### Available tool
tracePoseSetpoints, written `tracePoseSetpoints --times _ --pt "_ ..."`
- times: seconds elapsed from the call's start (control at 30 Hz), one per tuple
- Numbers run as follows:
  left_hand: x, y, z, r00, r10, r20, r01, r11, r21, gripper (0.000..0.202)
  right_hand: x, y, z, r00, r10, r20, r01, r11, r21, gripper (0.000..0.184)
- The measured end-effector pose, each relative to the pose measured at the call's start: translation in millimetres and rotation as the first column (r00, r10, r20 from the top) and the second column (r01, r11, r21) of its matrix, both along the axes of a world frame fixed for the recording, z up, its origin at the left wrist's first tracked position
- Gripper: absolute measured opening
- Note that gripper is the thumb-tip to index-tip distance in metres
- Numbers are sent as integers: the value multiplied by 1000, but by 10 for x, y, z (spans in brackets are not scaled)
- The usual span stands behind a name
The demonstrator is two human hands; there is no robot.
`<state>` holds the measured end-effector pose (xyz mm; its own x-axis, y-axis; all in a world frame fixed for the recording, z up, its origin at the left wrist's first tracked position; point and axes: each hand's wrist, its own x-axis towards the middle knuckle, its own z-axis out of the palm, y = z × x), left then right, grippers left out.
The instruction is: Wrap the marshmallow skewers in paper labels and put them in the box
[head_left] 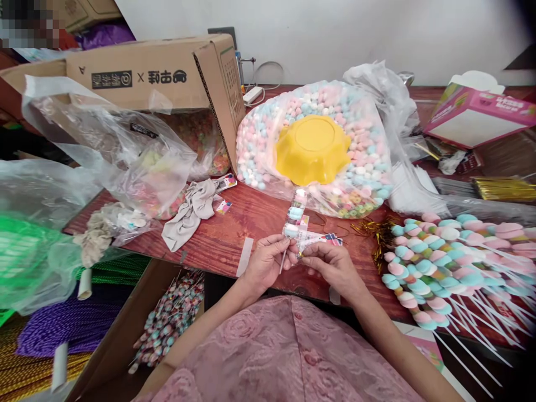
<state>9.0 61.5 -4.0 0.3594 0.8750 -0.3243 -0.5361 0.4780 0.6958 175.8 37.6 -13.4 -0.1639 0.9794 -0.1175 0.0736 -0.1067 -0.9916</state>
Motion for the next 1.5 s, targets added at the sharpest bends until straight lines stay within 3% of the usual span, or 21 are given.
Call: tracePoseSetpoints --times 0.2,0.37,0.47,0.63,0.73,0.9,1.23,1.33,1.4,1.5 --pt "-9 18 -43 999 14 -45 -14 1000 3 30 111 -58 -11 966 -10 259 -44 979 200 18" --pt "-15 32 -112 933 61 -354 -28 995 98 30 254 -161 93 927 -186 326 53 924 379 12" --pt "15 20 -163 874 61 -482 39 980 195 30 231 -205 146 921 -220 322 43 879 476 16" --pt "140 -55 -153 846 13 -532 187 929 320 34 5 -150 101 857 -238 457 -90 804 588 33" --pt "159 -93 -139 866 -37 -498 212 930 299 34 -40 -109 -1 822 -269 503 -117 783 610 37" --pt "123 -112 -158 886 -93 -453 227 941 251 27 7 -88 -74 829 -203 521 -150 817 557 39" --pt "60 -62 -289 802 -17 -598 267 904 333 28 12 -49 -72 833 -130 538 -211 824 526 38" --pt "30 -50 -320 797 -30 -603 260 918 298 28 -11 -88 -133 859 -185 477 -143 809 570 39" --pt "21 -43 -305 806 -28 -591 240 928 284 28 -49 -136 -160 895 -252 367 -8 815 580 37" --pt "32 -46 -240 827 -1 -563 200 935 292 29 -131 -206 -168 936 -333 117 255 868 426 25"
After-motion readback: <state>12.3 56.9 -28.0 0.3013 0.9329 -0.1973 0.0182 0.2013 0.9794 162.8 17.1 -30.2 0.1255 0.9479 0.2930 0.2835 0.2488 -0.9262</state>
